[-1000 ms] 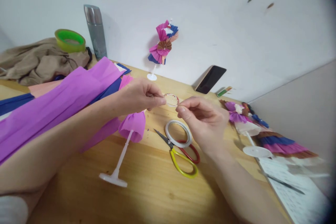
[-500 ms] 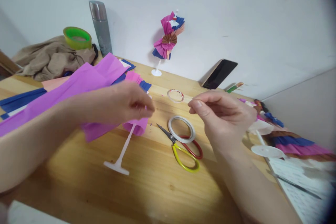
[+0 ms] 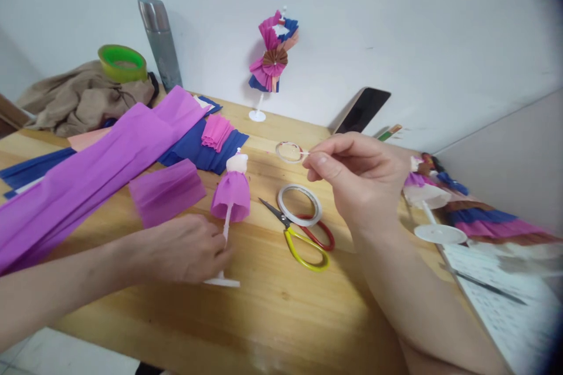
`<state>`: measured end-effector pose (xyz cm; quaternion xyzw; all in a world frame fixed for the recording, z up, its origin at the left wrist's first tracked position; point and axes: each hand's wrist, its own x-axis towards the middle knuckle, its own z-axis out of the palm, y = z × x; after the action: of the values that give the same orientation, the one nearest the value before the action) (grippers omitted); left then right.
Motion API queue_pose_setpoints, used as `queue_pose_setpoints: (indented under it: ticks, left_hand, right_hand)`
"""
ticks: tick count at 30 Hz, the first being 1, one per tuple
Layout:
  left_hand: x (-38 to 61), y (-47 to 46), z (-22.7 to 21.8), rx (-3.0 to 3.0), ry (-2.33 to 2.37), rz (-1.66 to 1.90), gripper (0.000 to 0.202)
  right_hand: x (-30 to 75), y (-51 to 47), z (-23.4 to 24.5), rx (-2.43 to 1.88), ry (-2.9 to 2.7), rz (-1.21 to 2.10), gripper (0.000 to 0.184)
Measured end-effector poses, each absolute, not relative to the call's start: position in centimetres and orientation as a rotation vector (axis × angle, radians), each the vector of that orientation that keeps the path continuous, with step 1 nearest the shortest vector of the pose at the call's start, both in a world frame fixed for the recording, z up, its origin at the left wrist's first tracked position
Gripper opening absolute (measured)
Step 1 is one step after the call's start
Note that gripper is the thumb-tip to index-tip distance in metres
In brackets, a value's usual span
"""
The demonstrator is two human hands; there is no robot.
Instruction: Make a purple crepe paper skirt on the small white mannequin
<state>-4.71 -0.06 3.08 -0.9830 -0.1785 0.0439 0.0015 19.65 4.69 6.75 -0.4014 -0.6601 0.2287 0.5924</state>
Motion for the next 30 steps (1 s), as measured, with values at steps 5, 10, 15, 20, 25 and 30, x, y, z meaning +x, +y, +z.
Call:
queue_pose_setpoints:
  ticks: [5,10,15,20,25,30]
  left_hand:
    - [0.0,-2.6,3.9,-3.01,-0.213,0.165,0.016]
    - [4.0,-3.9,3.3,-3.197,-0.254,-0.189,0.014]
    - [7.0,-3.3,1.8,-3.162,-0.21,-0.22,0.017]
    - [9.4,-2.8,2.6,-3.117,-0.356,0.085,0.021]
    - [8.5,-4.5,2.6,-3.067,-0.105,-0.406,0.023]
    - [3.6,-0.9,4.9,-3.239,-0.53,-0.436,0.012]
  right_hand:
    - [19.7,3.8,7.6,-0.999,-1.562,0.551,0.01]
    - [20.3,2.8,7.7,-1.068,-1.703,0.551,0.012]
    - [21.2,1.3,7.7,-1.139,-1.81,0.54,0.014]
    - [21.5,-0.4,7.2,-1.14,-1.976,0.412,0.017]
    - [22.0,-1.2,5.9,-1.15,-2.035,0.182,0.017]
    - [22.5,-0.5,4.9,-1.104,-1.955,0.307,0.018]
